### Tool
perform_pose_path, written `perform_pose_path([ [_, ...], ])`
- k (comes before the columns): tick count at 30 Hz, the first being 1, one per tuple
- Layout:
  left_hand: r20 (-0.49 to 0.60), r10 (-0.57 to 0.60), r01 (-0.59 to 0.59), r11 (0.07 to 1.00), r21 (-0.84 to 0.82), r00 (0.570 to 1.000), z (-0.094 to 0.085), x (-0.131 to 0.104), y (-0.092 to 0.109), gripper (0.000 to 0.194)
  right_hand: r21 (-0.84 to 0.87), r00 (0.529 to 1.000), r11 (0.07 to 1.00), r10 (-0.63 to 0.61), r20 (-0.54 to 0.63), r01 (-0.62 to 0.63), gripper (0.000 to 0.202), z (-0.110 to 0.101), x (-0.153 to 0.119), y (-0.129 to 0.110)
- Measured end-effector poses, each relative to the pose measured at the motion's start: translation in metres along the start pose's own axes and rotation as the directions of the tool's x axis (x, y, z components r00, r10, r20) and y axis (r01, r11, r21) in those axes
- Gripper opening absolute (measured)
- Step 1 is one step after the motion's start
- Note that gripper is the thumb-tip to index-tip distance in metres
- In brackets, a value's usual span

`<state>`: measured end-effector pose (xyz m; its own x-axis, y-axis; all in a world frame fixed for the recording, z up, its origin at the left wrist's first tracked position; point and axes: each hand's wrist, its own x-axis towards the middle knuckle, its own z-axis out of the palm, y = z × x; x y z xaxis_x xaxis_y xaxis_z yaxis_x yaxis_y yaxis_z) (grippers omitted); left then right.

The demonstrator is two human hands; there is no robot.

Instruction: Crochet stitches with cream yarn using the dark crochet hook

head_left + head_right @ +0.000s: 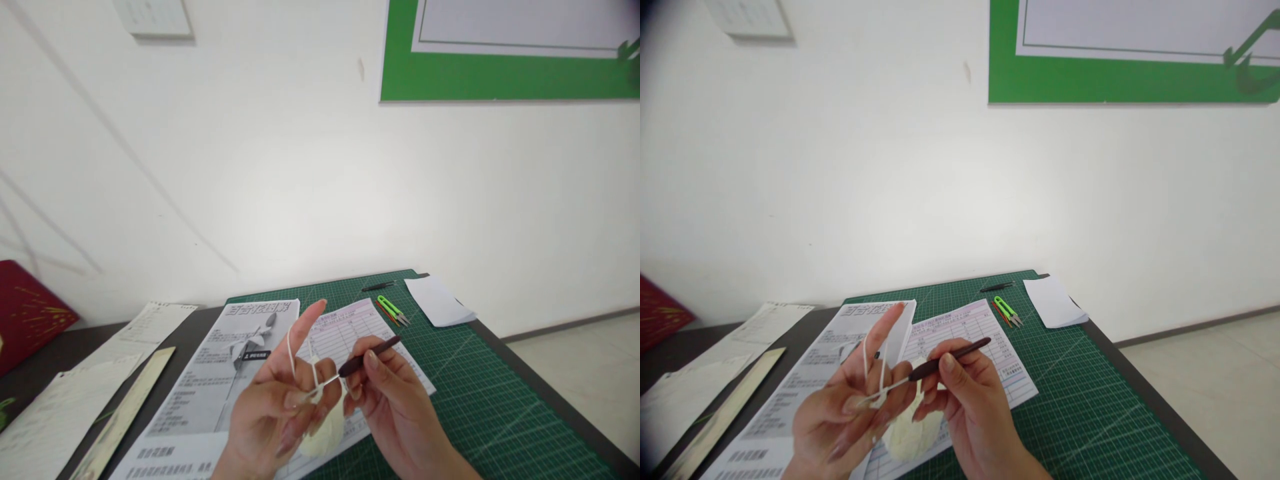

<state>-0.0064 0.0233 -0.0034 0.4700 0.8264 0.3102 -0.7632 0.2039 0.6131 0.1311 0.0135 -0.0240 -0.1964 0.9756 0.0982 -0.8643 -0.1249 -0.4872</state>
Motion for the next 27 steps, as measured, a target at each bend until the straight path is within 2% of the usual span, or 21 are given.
perform_pose_path([
  [4, 0.064, 0.002, 0.000, 0.999, -0.035, 0.998, 0.000, 0.000, -0.001, 0.070, -0.018, 0.999, 1.000, -0.014, 0.035, 0.015, 0.011, 0.002, -0.002, 0.000],
  [8, 0.149, -0.001, 0.009, 0.999, -0.053, 0.989, 0.000, 0.000, -0.001, 0.068, -0.071, 0.992, 0.993, -0.092, 0.084, 0.098, 0.010, 0.004, -0.005, -0.003],
  [14, 0.134, 0.025, -0.015, 0.997, -0.077, 0.991, 0.000, 0.002, -0.002, 0.070, -0.194, 0.980, 0.965, -0.155, 0.123, 0.177, 0.011, 0.000, -0.008, -0.009],
  [27, 0.143, 0.035, -0.024, 0.996, -0.081, 0.989, -0.002, -0.001, -0.003, 0.071, -0.268, 0.957, 0.922, -0.250, 0.145, 0.282, 0.009, -0.002, -0.012, -0.011],
])
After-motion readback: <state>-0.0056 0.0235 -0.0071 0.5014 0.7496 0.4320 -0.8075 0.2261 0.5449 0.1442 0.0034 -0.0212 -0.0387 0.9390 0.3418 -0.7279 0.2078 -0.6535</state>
